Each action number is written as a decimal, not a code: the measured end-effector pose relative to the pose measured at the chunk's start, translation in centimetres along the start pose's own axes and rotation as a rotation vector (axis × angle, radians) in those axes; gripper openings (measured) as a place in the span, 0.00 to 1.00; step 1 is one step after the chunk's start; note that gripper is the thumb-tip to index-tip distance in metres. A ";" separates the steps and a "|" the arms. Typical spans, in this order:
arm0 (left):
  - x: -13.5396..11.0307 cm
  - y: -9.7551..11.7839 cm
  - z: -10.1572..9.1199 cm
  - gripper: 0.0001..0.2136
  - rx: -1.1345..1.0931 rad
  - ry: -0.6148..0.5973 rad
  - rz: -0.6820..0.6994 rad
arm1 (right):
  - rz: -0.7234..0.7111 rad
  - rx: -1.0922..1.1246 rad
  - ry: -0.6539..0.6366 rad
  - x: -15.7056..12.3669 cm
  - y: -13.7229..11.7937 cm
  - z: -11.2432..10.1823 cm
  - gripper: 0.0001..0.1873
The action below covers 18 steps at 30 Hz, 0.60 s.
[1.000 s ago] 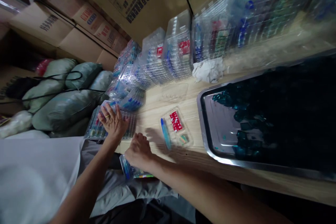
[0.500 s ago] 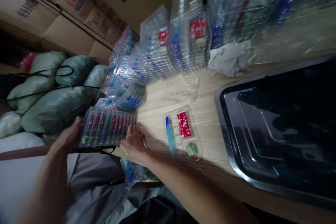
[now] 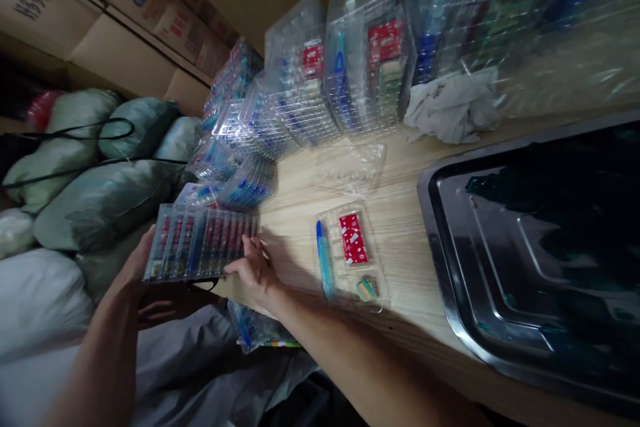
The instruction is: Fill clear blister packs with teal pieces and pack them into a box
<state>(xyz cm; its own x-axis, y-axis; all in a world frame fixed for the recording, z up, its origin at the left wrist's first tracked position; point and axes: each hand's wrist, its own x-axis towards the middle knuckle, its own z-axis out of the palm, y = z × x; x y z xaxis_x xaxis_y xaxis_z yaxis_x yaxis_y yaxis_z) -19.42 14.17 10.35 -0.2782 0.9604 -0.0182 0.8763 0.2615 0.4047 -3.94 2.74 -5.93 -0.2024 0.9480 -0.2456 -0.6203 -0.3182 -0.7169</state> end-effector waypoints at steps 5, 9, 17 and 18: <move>0.2 0.0 -0.3 0.25 -0.250 -0.100 -0.122 | -0.002 0.144 0.050 0.6 0.7 0.1 0.43; 0.0 0.2 -0.4 0.25 -0.319 -0.071 -0.123 | -0.003 0.260 0.047 1.2 1.2 0.4 0.46; -1.0 1.0 -0.1 0.26 -0.388 -0.058 -0.078 | -0.043 0.432 0.058 1.4 1.4 0.6 0.47; -0.9 0.8 -0.2 0.27 -0.377 -0.066 -0.081 | -0.042 0.413 0.068 1.4 1.5 0.6 0.47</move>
<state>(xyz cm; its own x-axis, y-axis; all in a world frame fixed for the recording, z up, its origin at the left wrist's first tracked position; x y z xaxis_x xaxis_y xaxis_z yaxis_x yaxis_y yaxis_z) -18.54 13.55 10.88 -0.3039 0.9454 -0.1178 0.6431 0.2948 0.7067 -5.62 3.60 -6.91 -0.1280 0.9531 -0.2742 -0.8815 -0.2360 -0.4089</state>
